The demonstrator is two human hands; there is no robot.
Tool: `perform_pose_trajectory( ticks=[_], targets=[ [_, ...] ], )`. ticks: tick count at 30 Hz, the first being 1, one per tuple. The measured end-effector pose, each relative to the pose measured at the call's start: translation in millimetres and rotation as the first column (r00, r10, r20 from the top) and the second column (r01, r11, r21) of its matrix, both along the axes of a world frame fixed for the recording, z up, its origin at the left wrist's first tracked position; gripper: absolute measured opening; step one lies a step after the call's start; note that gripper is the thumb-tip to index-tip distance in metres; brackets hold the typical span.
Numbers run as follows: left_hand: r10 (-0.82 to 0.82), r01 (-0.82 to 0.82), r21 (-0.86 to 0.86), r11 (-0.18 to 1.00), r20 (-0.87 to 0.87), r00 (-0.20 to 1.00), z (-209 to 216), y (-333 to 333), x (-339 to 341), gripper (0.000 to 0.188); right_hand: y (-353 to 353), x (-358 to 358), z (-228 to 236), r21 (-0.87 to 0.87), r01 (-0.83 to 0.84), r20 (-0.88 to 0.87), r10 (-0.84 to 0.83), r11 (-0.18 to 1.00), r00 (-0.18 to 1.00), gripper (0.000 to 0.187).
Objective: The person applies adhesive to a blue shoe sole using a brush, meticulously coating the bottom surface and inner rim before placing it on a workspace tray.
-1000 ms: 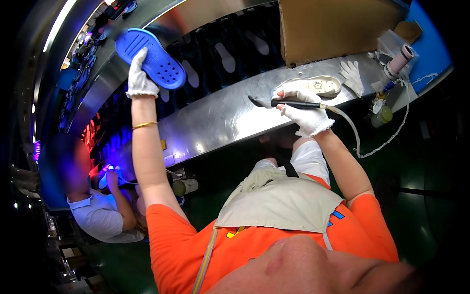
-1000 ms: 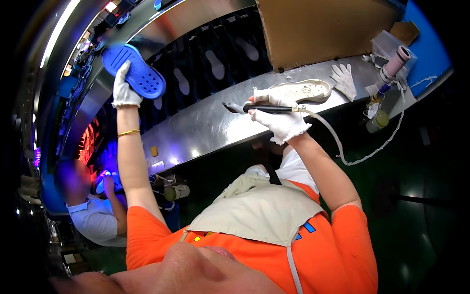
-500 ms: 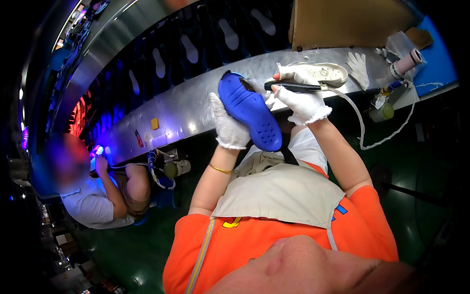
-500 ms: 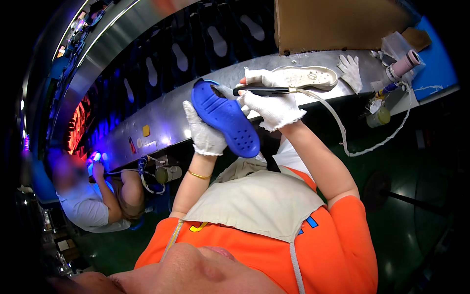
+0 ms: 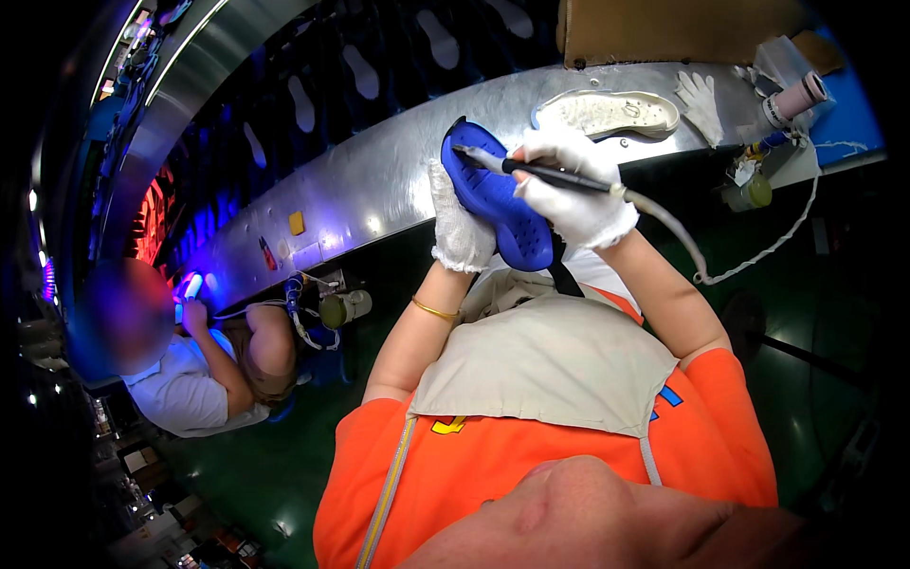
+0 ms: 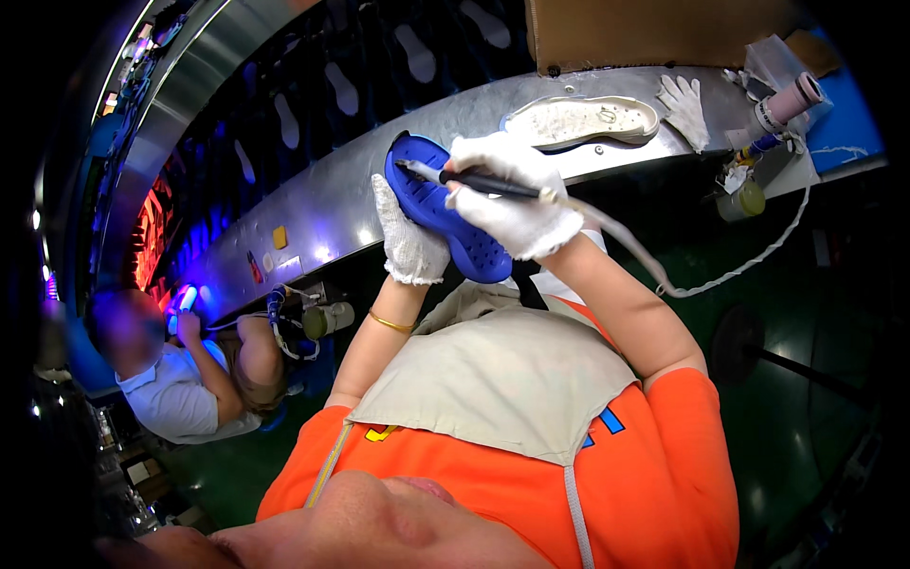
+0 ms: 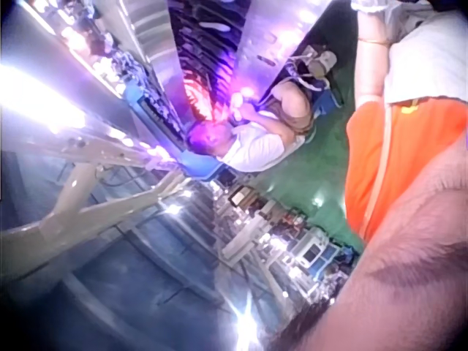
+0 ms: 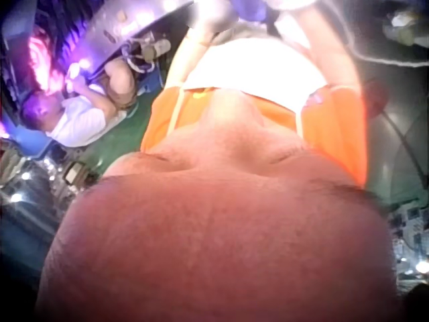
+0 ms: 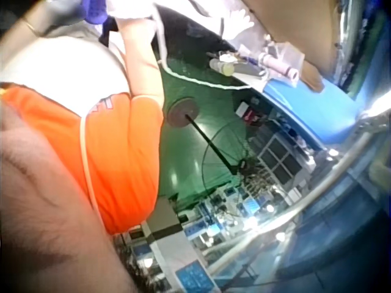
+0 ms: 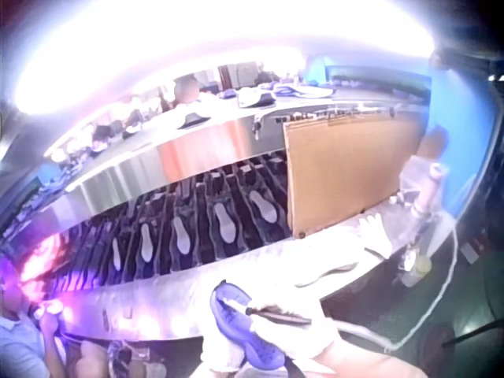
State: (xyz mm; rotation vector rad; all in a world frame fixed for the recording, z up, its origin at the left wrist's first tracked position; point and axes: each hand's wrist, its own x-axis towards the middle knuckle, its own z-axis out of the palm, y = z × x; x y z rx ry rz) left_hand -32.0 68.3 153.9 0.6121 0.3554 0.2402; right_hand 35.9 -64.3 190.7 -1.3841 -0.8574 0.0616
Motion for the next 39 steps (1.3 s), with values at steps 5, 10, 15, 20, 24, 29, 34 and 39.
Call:
perform_pose_trajectory(
  ticks=[5, 10, 15, 20, 24, 29, 34, 39],
  targets=[
    [-0.064, 0.065, -0.026, 0.998, 0.033, 0.997, 1.1, 10.6, -4.2, 0.072, -1.2, -15.0, -3.5, -0.104, -0.104, -0.014, 0.103, 0.989, 0.995, 0.017],
    [-0.153, 0.153, -0.029, 0.988, 0.007, 0.988, 2.9, 13.6, -9.1, 0.073, -14.1, -15.8, -1.5, -0.165, -0.088, 0.121, 0.109, 0.982, 0.987, 0.017],
    [-0.216, 0.214, -0.03, 0.976, -0.091, 0.972, -5.4, 19.6, -17.4, 0.079, -22.2, -35.4, -12.6, -0.013, -0.214, -0.284, 0.202, 0.977, 0.937, 0.014],
    [-0.471, 0.469, -0.042, 0.882, -0.063, 0.88, -7.1, -3.3, -43.0, 0.081, -43.6, -30.3, -24.1, -0.254, -0.029, -0.191, -0.021, 0.967, 0.981, 0.01],
    [-0.385, 0.386, 0.03, 0.922, -0.038, 0.922, -17.2, 0.9, -35.2, 0.083, -36.7, -36.2, -17.5, -0.092, -0.214, -0.394, 0.162, 0.973, 0.905, 0.014],
    [-0.291, 0.307, -0.079, 0.948, 0.173, 0.941, -0.3, 4.3, -11.6, 0.1, -19.7, -17.3, -25.3, 0.043, -0.047, -0.324, 0.059, 0.998, 0.944, 0.011],
    [-0.195, 0.248, -0.079, 0.965, 0.415, 0.889, -0.8, 24.1, 5.4, 0.094, -9.0, -18.0, -5.1, -0.018, -0.163, -0.079, 0.161, 0.986, 0.984, 0.012],
    [-0.058, 0.064, 0.0, 0.998, 0.414, 0.908, 5.3, 33.9, 21.9, 0.1, -3.3, -7.1, -11.8, 0.071, -0.095, -0.212, 0.108, 0.993, 0.971, 0.011]
  ],
)
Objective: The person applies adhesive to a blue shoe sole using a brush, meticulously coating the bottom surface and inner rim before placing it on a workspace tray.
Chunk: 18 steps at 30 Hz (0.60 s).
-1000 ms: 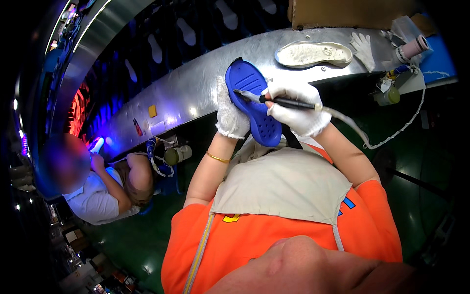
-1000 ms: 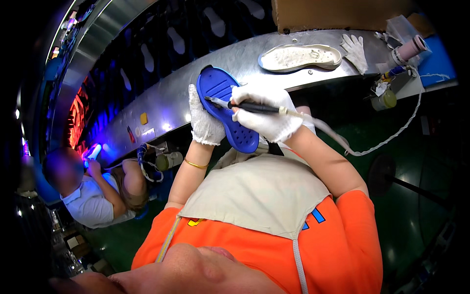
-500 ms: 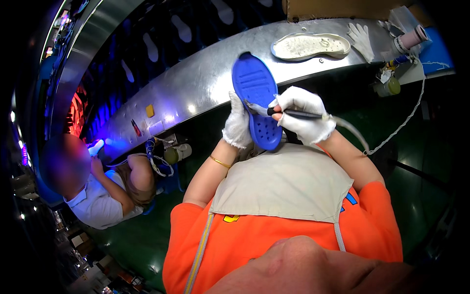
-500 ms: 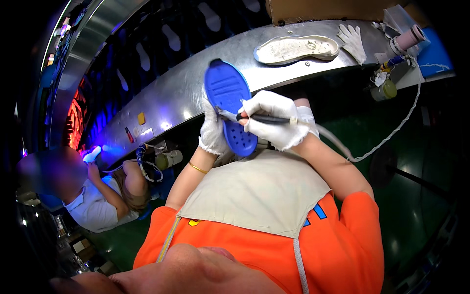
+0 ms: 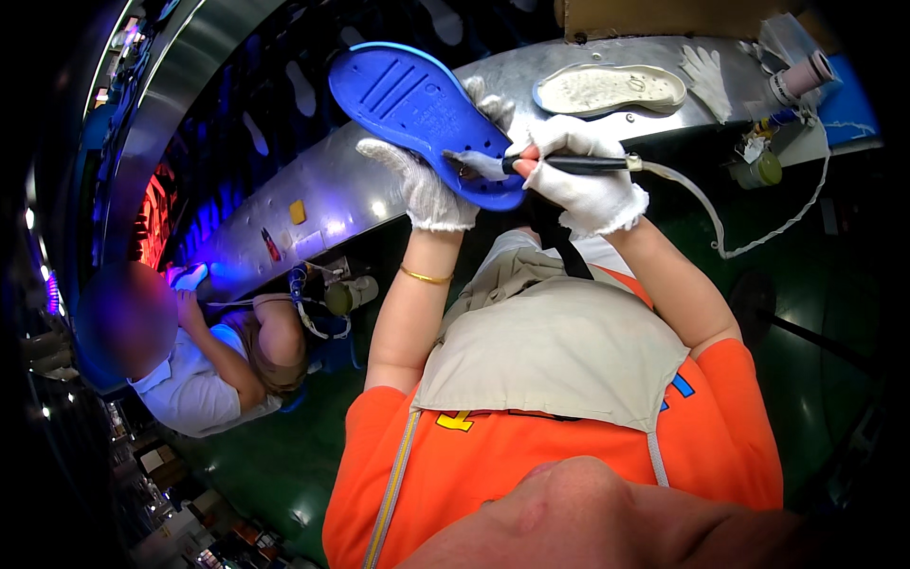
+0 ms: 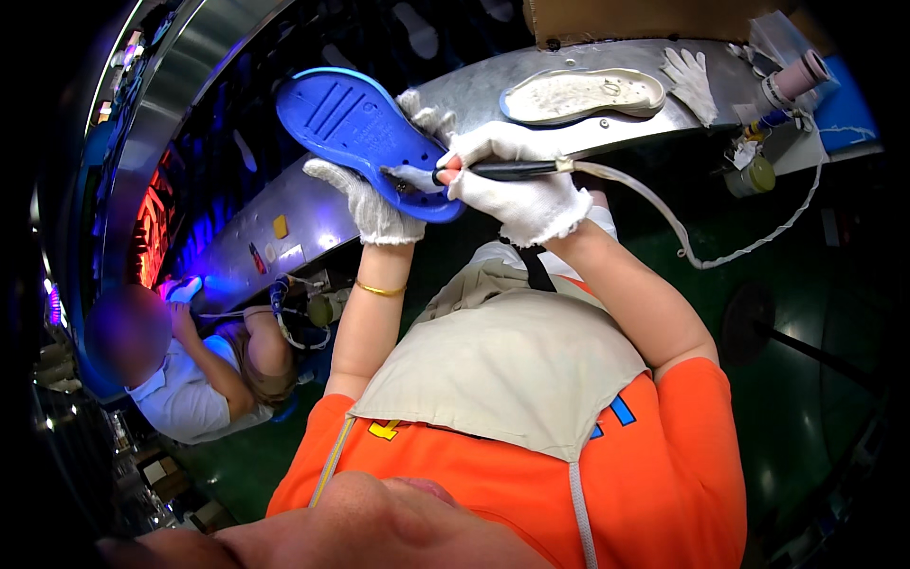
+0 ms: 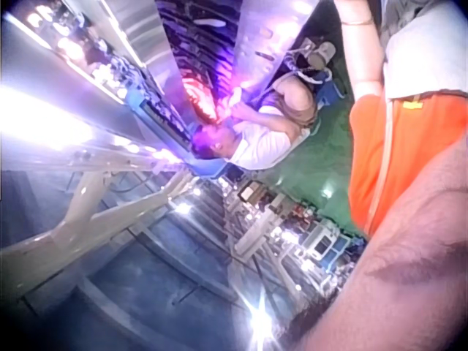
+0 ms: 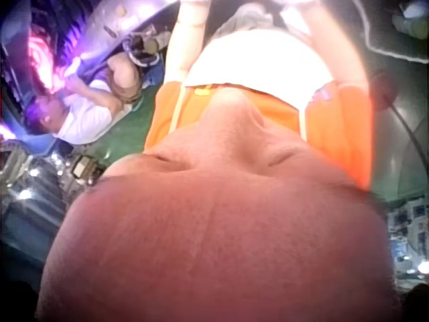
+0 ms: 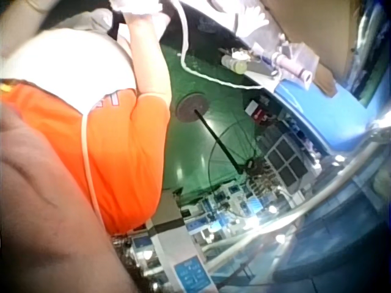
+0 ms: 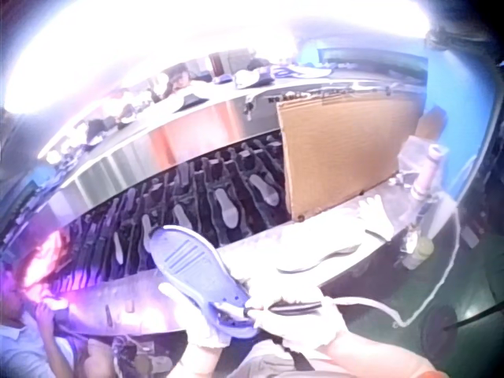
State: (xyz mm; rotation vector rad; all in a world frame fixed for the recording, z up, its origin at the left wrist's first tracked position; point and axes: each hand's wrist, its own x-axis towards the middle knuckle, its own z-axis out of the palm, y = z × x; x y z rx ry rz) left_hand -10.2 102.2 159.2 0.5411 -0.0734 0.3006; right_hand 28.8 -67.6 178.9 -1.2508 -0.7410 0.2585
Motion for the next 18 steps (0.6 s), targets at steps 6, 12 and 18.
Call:
perform_pose_trajectory(
  ticks=[6, 12, 18],
  targets=[
    [-0.026, 0.019, 0.052, 0.998, 0.129, 0.991, 10.1, 16.0, 14.6, 0.112, 3.8, 3.1, -1.0, 0.2, -0.179, -0.495, 0.257, 0.963, 0.83, 0.015],
    [-0.13, 0.1, 0.332, 0.938, 0.067, 0.989, 19.1, 28.3, 12.6, 0.116, -0.4, 12.5, 11.9, -0.139, -0.307, -0.306, 0.254, 0.942, 0.918, 0.01],
    [-0.215, 0.245, 0.653, 0.717, -0.128, 0.968, 32.6, 35.0, 12.0, 0.111, -9.1, 33.9, 18.7, -0.372, -0.476, -0.249, 0.409, 0.797, 0.878, 0.013]
  ],
)
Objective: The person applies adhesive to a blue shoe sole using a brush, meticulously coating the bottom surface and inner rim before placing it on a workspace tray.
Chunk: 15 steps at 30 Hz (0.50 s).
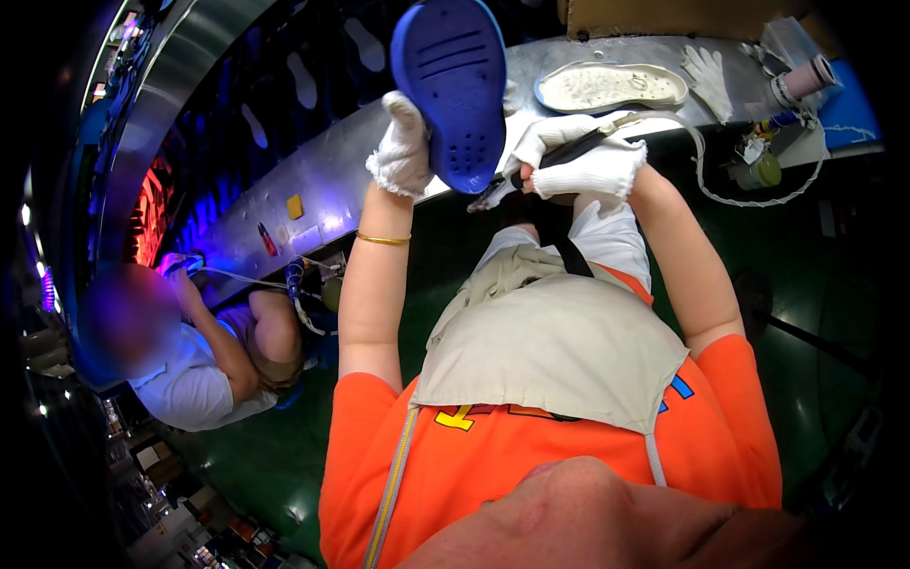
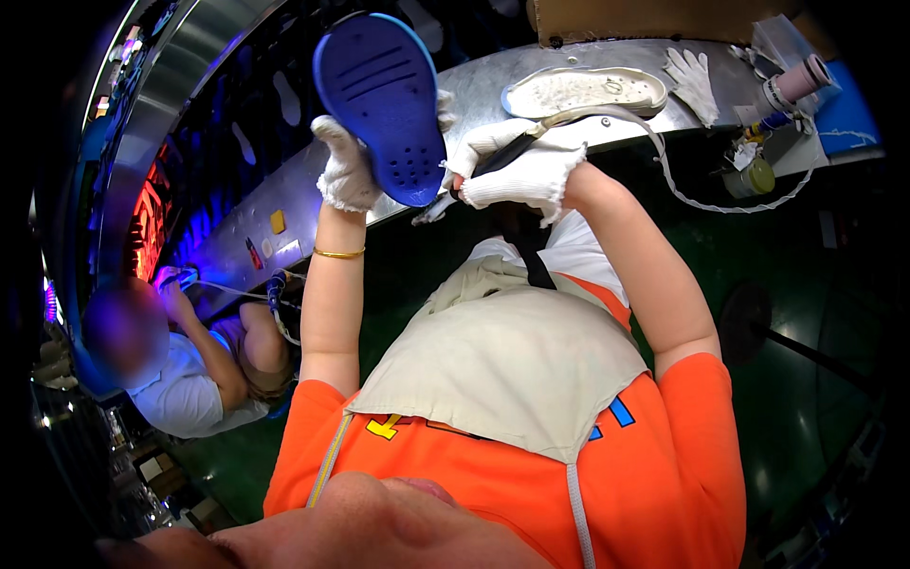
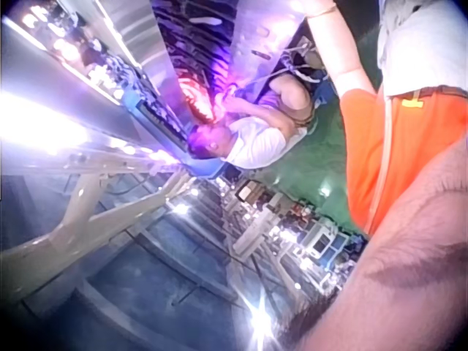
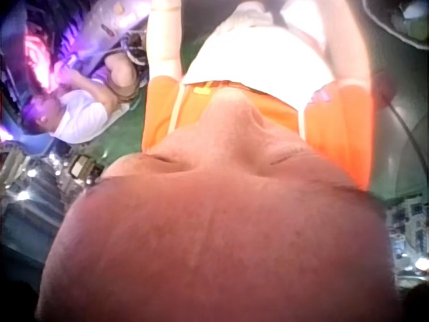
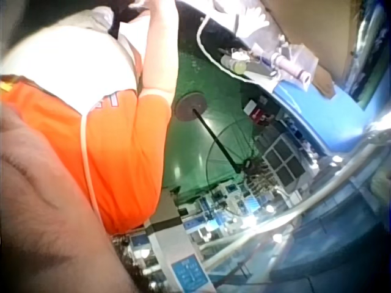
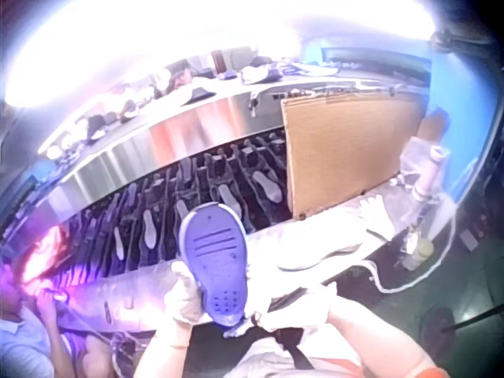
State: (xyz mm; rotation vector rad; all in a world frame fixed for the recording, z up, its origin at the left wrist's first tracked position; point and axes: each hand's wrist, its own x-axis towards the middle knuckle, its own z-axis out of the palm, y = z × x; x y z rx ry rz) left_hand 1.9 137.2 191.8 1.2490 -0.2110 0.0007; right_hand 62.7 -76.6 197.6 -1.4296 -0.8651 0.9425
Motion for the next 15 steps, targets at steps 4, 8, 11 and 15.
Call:
perform_pose_trajectory(
  ticks=[4, 8, 11, 15],
  targets=[
    [0.057, -0.051, 0.049, 0.997, -0.126, 0.99, 0.6, 0.9, 0.7, 0.099, 4.2, -5.9, 0.9, 0.128, 0.129, 0.02, -0.132, 0.983, 0.991, 0.01],
    [0.07, -0.064, 0.032, 0.997, -0.284, 0.956, 4.2, 9.4, 5.8, 0.087, 14.1, -11.5, -6.6, 0.236, 0.081, 0.419, -0.176, 0.969, 0.891, 0.008],
    [0.087, -0.064, 0.072, 0.995, -0.402, 0.911, 7.9, 10.1, 8.9, 0.083, 10.7, -9.5, 7.3, 0.046, 0.046, 0.343, -0.059, 0.998, 0.938, 0.011],
    [0.093, -0.06, 0.078, 0.995, -0.531, 0.842, 10.6, 14.6, 13.2, 0.079, 12.8, -0.8, -1.3, 0.074, 0.111, 0.104, -0.119, 0.991, 0.987, 0.011]
  ],
)
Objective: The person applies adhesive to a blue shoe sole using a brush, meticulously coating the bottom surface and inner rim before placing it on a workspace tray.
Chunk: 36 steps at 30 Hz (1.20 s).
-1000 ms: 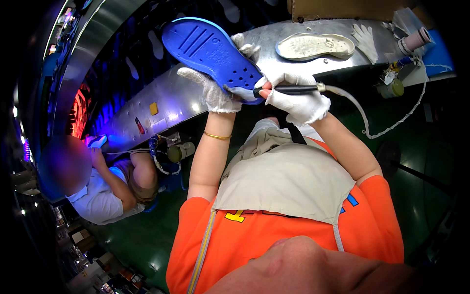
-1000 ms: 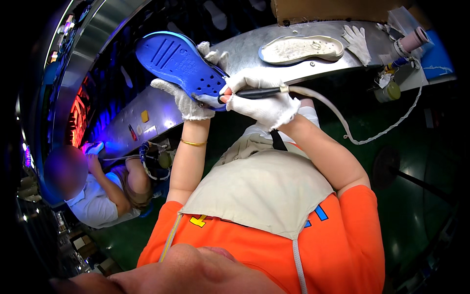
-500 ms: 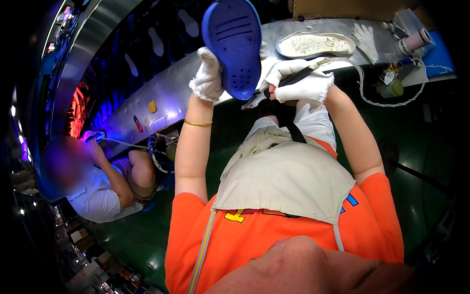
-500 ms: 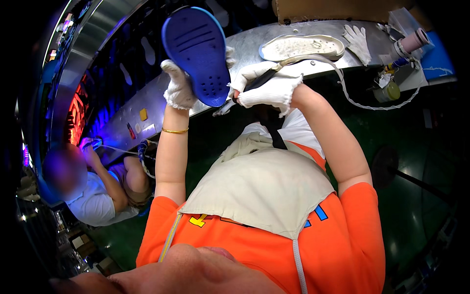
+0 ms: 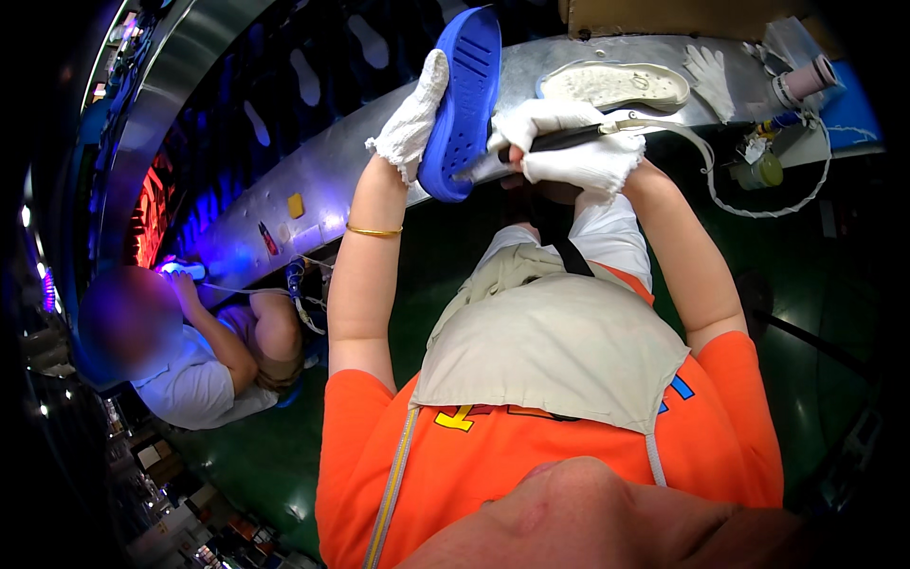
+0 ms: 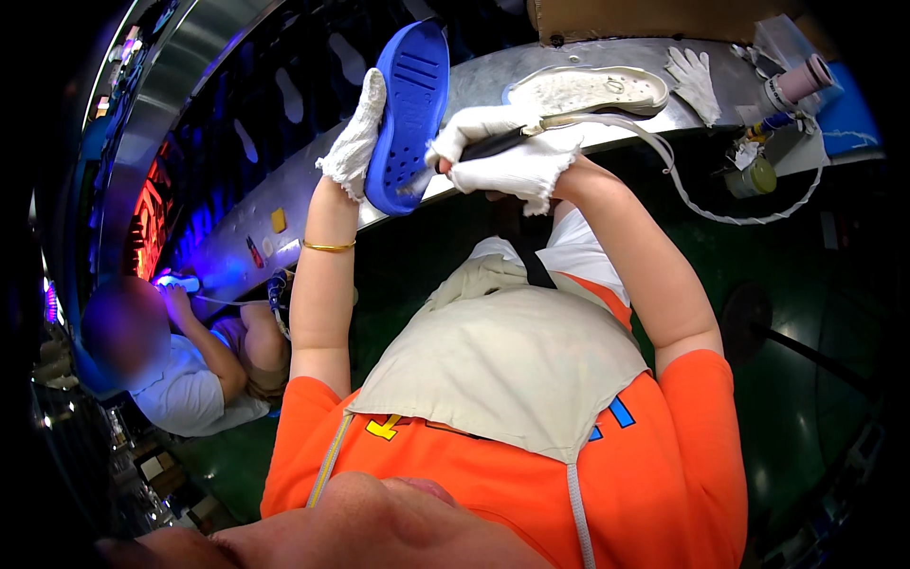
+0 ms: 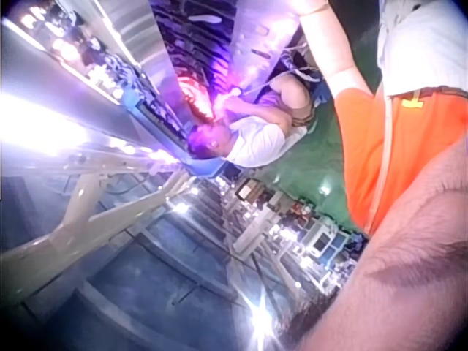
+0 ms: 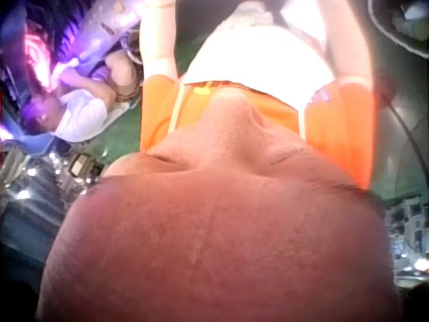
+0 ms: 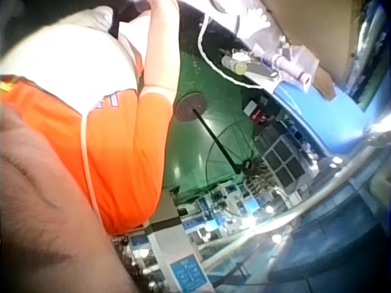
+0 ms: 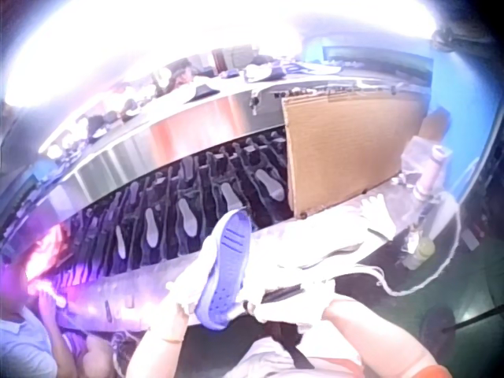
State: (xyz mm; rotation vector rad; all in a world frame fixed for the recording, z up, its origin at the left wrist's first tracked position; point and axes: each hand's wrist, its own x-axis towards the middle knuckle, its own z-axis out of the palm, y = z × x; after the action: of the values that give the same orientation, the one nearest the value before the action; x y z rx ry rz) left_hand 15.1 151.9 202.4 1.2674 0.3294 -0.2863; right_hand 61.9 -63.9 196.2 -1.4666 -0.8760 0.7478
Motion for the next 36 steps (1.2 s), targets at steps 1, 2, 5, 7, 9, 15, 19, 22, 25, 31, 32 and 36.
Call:
perform_pose_trajectory(
  ticks=[1, 2, 5, 7, 9, 15, 19, 22, 25, 31, 32, 36],
  targets=[
    [-0.012, 0.012, -0.003, 1.0, -0.032, 0.999, 2.6, 0.9, 0.6, 0.079, 1.6, -0.8, 2.8, -0.016, 0.052, -0.03, -0.053, 0.999, 0.998, 0.012],
    [0.159, -0.159, 0.013, 0.987, 0.011, 0.987, 6.3, -13.5, 0.1, 0.078, 4.6, 1.1, -1.7, -0.016, 0.061, 0.01, -0.06, 0.998, 0.998, 0.014],
    [0.138, -0.139, 0.09, 0.986, 0.022, 0.99, 1.3, -4.4, 4.5, 0.077, 4.9, 6.7, -13.3, -0.087, 0.02, 0.151, -0.007, 0.996, 0.988, 0.014],
    [0.061, -0.059, 0.127, 0.99, -0.014, 0.998, -3.1, 3.0, 5.3, 0.081, 3.6, 8.5, -13.5, -0.087, -0.003, 0.143, 0.016, 0.996, 0.99, 0.013],
    [0.052, -0.049, 0.112, 0.993, -0.029, 0.998, -2.5, 4.4, 2.4, 0.082, 3.8, 10.2, 0.1, -0.136, 0.001, 0.093, 0.011, 0.991, 0.996, 0.012],
    [0.116, -0.125, 0.122, 0.985, 0.077, 0.99, 3.4, 2.3, 4.3, 0.079, 2.8, 22.1, -4.2, -0.115, -0.002, 0.115, 0.015, 0.993, 0.993, 0.016],
    [0.266, -0.258, -0.065, 0.964, 0.239, 0.934, -6.3, 22.1, 3.6, 0.076, -6.5, 22.6, 11.7, -0.124, 0.104, 0.257, -0.069, 0.987, 0.964, 0.013],
    [0.453, -0.201, -0.491, 0.848, 0.474, 0.755, 2.6, 33.3, -5.9, 0.077, -9.3, 24.6, 8.6, 0.066, 0.147, 0.075, -0.152, 0.987, 0.986, 0.016],
    [0.237, 0.007, -0.696, 0.718, 0.254, 0.938, -30.8, 61.1, -12.9, 0.074, -6.9, 17.8, -1.3, 0.127, 0.209, -0.016, -0.209, 0.97, 0.978, 0.019],
    [0.381, -0.231, -0.678, 0.698, 0.078, 0.921, -60.5, -14.4, -37.2, 0.048, 1.5, -2.3, -9.4, 0.124, 0.358, 0.026, -0.364, 0.925, 0.931, 0.017],
    [0.319, -0.087, -0.784, 0.615, 0.146, 0.936, -62.5, -24.3, -39.5, 0.048, 2.6, -1.5, -11.5, 0.183, 0.37, 0.071, -0.387, 0.911, 0.919, 0.017],
    [0.338, -0.112, -0.734, 0.669, 0.166, 0.926, -60.1, -59.1, -38.8, 0.05, 12.3, 4.7, -17.9, 0.343, 0.38, 0.149, -0.449, 0.859, 0.881, 0.022]
  ],
)
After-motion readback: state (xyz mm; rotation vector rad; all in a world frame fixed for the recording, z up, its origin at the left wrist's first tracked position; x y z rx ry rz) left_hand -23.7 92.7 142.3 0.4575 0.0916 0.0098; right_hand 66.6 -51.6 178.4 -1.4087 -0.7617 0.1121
